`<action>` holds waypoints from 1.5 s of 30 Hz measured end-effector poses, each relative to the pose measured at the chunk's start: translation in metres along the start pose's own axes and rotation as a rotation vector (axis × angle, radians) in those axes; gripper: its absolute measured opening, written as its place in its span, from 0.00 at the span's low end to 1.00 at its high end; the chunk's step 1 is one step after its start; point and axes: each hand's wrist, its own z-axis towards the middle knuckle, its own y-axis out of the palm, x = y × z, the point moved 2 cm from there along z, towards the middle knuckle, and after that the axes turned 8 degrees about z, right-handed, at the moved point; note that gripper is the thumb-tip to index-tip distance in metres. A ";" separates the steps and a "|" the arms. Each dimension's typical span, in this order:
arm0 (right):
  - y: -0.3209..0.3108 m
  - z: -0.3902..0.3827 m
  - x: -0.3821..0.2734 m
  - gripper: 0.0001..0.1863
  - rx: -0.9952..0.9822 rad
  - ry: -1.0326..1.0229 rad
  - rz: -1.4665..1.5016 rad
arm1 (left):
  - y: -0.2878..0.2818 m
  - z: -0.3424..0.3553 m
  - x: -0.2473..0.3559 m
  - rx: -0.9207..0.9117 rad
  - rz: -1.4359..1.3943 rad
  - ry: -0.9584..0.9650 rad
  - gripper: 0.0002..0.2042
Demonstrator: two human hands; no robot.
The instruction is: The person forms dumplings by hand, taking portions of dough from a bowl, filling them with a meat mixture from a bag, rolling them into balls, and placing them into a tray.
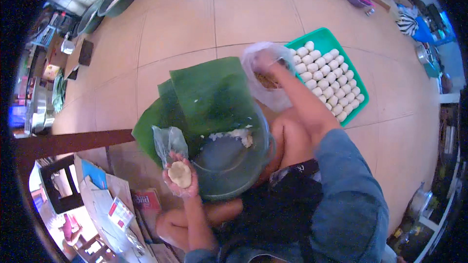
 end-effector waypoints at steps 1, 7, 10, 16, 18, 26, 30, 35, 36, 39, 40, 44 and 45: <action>-0.011 -0.004 -0.001 0.09 -0.009 -0.015 0.007 | -0.002 -0.002 0.005 0.009 -0.001 0.017 0.12; -0.042 -0.056 0.024 0.20 -0.267 0.080 0.394 | 0.007 -0.011 0.013 -0.057 -0.033 0.044 0.11; -0.025 -0.071 0.033 0.22 -0.202 0.049 0.307 | 0.011 -0.009 0.010 -0.121 0.018 0.011 0.12; 0.018 -0.049 -0.001 0.15 -0.277 0.074 0.003 | 0.013 -0.021 0.020 -0.084 0.023 0.074 0.16; 0.026 -0.050 0.027 0.14 -0.254 0.168 0.037 | 0.019 -0.023 0.012 -0.074 -0.002 0.056 0.14; -0.016 -0.052 0.020 0.14 0.029 0.183 0.322 | 0.023 -0.032 0.009 -0.071 -0.015 -0.005 0.20; 0.000 -0.034 -0.027 0.14 -0.154 -0.033 0.008 | 0.022 -0.033 0.010 -0.024 0.049 0.011 0.19; 0.009 -0.035 -0.017 0.12 -0.080 0.064 0.031 | 0.033 -0.031 -0.011 -0.023 0.022 -0.056 0.18; 0.003 -0.032 -0.042 0.12 0.038 0.055 0.111 | 0.033 -0.039 -0.002 -0.006 0.032 -0.027 0.17; -0.030 -0.037 -0.018 0.11 -0.103 0.262 0.225 | 0.043 -0.045 -0.017 -0.003 0.037 -0.028 0.17; -0.041 -0.042 -0.002 0.11 -0.095 0.260 0.210 | 0.043 -0.043 -0.025 -0.016 0.005 -0.050 0.17; -0.072 -0.065 -0.010 0.11 -0.225 0.296 0.760 | 0.041 -0.045 -0.030 0.030 0.018 -0.065 0.18; -0.082 -0.069 -0.026 0.10 -0.320 0.423 1.089 | 0.036 -0.045 -0.023 0.030 0.009 -0.038 0.18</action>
